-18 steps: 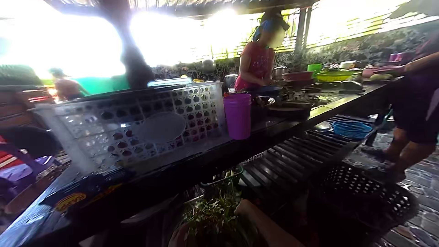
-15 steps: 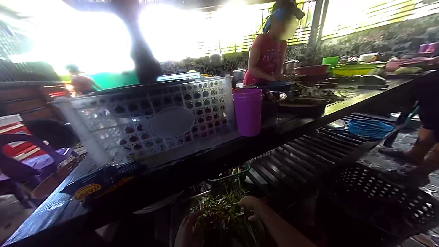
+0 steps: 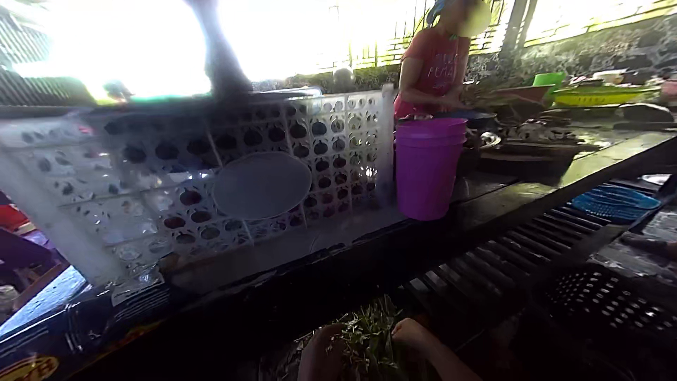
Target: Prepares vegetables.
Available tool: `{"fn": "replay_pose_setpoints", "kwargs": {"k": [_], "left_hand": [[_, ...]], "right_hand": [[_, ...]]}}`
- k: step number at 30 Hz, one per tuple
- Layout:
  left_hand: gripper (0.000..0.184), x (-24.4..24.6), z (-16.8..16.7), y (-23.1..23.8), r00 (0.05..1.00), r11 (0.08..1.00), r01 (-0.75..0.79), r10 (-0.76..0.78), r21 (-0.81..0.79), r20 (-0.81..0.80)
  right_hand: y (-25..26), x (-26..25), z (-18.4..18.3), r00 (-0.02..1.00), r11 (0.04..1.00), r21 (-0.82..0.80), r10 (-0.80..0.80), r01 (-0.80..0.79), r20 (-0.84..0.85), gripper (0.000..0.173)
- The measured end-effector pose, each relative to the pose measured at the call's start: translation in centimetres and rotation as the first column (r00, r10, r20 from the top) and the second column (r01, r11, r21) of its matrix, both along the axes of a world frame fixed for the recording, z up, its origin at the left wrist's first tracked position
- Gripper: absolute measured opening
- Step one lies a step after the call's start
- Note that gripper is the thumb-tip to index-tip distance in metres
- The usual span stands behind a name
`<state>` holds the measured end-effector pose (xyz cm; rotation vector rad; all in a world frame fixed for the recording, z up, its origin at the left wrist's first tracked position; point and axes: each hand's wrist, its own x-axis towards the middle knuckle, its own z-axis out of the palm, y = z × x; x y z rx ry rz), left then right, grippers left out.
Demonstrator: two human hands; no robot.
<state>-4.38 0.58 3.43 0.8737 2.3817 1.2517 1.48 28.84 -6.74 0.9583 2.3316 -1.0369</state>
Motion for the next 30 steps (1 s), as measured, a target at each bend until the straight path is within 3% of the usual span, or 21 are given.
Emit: {"fn": "replay_pose_setpoints", "kwargs": {"k": [2, 4, 6, 9, 12, 17, 20, 24, 26, 30], "left_hand": [[0.034, -0.6, 0.1, 0.4, 0.998, 0.998, -0.067, 0.067, 0.011, -0.006], [0.032, -0.9, 0.1, 0.7, 0.99, 0.991, -0.133, 0.134, 0.03, -0.042], [0.03, -0.8, 0.1, 0.9, 0.983, 0.985, -0.168, 0.171, 0.045, -0.067], [0.029, -1.0, -0.6, 1.3, 0.979, 0.982, -0.177, 0.182, 0.059, -0.094], [0.028, -1.5, -1.7, 1.4, 0.979, 0.985, -0.156, 0.165, 0.08, -0.124], [0.029, -2.0, -2.1, 0.8, 0.98, 0.986, -0.16, 0.164, 0.045, -0.114], [0.029, -2.6, -2.2, 0.4, 0.98, 0.986, -0.154, 0.146, -0.057, -0.132], [0.037, -3.1, -4.3, 0.4, 0.986, 0.96, -0.068, 0.022, -0.272, -0.166], [0.039, -2.7, -4.9, 0.7, 0.994, 0.907, 0.023, -0.064, -0.42, -0.085], [0.045, -1.2, -3.8, 1.3, 0.982, 0.748, 0.179, -0.175, -0.639, 0.069]], "right_hand": [[-0.8, -0.1, 1.4, 0.99, 0.988, -0.106, -0.123, 0.115, -0.067, 0.037], [-2.2, 0.4, 3.4, 0.935, 0.909, -0.312, -0.329, 0.277, -0.129, 0.035], [-3.1, 0.6, 3.8, 0.887, 0.854, -0.355, -0.446, 0.382, -0.12, 0.038], [-2.5, 0.4, 1.5, 0.912, 0.904, -0.232, -0.393, 0.36, -0.117, 0.047], [-1.9, 0.3, 0.9, 0.946, 0.937, -0.232, -0.295, 0.26, -0.13, 0.046], [-2.2, 0.5, 2.3, 0.978, 0.977, -0.203, -0.1, 0.062, -0.184, 0.03], [-2.9, 0.6, 2.8, 0.961, 0.969, -0.21, -0.178, 0.133, -0.211, 0.042], [-3.7, 0.7, 5.0, 0.881, 0.927, -0.266, -0.344, 0.264, -0.324, 0.09], [-3.8, 0.8, 6.4, 0.872, 0.939, -0.224, -0.33, 0.262, -0.363, 0.086], [-4.3, 0.8, 8.5, 0.799, 0.949, -0.172, -0.316, 0.265, -0.511, 0.057]]}}
